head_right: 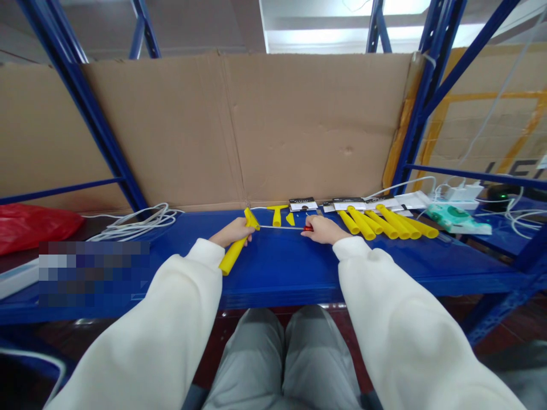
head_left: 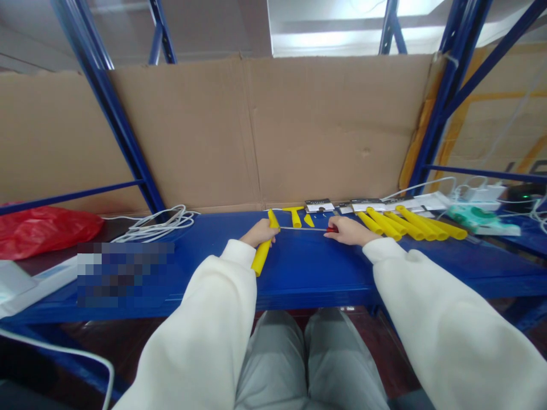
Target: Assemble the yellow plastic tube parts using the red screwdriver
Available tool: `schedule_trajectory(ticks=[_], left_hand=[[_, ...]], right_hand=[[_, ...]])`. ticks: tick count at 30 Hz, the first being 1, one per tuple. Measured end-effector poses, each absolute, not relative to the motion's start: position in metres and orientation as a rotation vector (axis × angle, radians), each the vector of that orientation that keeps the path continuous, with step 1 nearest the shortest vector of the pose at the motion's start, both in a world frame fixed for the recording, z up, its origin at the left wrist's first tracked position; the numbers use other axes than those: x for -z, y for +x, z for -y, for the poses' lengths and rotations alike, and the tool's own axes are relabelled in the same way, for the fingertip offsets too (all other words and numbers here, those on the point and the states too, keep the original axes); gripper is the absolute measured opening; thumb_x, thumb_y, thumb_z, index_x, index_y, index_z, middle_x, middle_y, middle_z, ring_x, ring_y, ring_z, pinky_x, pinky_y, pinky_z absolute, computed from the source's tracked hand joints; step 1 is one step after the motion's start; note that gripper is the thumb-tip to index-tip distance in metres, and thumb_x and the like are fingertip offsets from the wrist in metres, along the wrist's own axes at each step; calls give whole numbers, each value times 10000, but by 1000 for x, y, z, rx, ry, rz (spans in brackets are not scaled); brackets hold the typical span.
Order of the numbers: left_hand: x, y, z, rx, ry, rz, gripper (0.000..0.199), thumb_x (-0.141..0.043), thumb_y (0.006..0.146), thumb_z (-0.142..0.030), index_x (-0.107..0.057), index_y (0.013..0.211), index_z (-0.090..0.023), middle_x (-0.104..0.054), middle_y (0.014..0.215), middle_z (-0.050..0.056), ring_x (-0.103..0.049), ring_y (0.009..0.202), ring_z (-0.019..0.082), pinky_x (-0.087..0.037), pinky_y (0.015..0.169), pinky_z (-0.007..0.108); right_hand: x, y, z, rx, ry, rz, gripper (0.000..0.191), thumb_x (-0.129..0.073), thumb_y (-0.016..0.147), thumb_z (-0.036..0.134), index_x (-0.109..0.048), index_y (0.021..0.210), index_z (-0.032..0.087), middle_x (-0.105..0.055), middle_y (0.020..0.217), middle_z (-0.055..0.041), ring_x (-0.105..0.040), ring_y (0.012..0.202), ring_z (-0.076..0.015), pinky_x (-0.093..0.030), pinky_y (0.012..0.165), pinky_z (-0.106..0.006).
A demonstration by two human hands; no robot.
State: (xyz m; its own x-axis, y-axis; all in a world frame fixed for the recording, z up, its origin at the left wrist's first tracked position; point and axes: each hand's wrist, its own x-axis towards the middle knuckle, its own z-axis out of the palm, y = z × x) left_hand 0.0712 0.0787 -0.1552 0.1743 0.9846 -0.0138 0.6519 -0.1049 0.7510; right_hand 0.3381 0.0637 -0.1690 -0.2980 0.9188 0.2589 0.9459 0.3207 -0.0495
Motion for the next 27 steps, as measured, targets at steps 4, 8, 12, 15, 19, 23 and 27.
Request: schedule_trajectory(ticks=[4, 8, 12, 15, 19, 23, 27], left_hand=[[155, 72, -78, -681, 1823, -1554, 172, -508, 845, -50, -548, 707, -145, -542, 466, -38, -531, 385, 115, -429, 448, 216], [154, 72, -76, -687, 1820, -1538, 188, -513, 834, -38, -542, 685, -149, -541, 465, -40, -532, 390, 114, -444, 466, 220], [153, 73, -75, -685, 1816, -1546, 227, -504, 844, -34, -519, 653, -156, -535, 461, -42, -510, 377, 98, -427, 447, 205], [152, 73, -75, -676, 1825, -1548, 235, -502, 851, -42, -514, 647, -157, -538, 463, -39, -507, 375, 95, -413, 431, 199], [152, 73, -74, -679, 1820, -1546, 206, -519, 842, -48, -529, 666, -154, -550, 474, -35, -523, 386, 101, -423, 439, 201], [152, 73, -74, -680, 1827, -1542, 211, -523, 841, -45, -529, 660, -153, -553, 477, -37, -521, 387, 94, -434, 449, 195], [154, 72, -76, -678, 1855, -1546, 228, -526, 841, -52, -526, 637, -156, -549, 471, -37, -525, 392, 94, -436, 452, 191]], right_hand=[[170, 340, -63, 207, -1739, 2306, 209, -638, 877, 404, -597, 952, 213, -711, 848, -66, -646, 740, -204, -419, 631, -270], [171, 341, -64, 123, -1758, 2326, 271, -546, 928, 451, -630, 994, 202, -731, 890, -91, -672, 801, -220, -446, 651, -277], [171, 340, -65, 121, -1708, 2385, 313, -443, 980, 385, -674, 942, 178, -739, 977, -125, -682, 885, -226, -471, 740, -286], [170, 340, -66, 152, -1705, 2393, 247, -523, 945, 375, -663, 883, 180, -730, 939, -118, -673, 845, -223, -467, 733, -285], [168, 339, -63, 164, -1763, 2315, 193, -672, 849, 380, -616, 895, 201, -711, 855, -77, -657, 764, -216, -436, 651, -278], [167, 339, -60, 115, -1784, 2295, 234, -667, 848, 406, -605, 960, 211, -706, 841, -67, -659, 758, -218, -435, 647, -278], [167, 339, -59, -60, -1777, 2322, 290, -520, 937, 448, -629, 1008, 189, -724, 974, -114, -678, 851, -230, -471, 711, -290]])
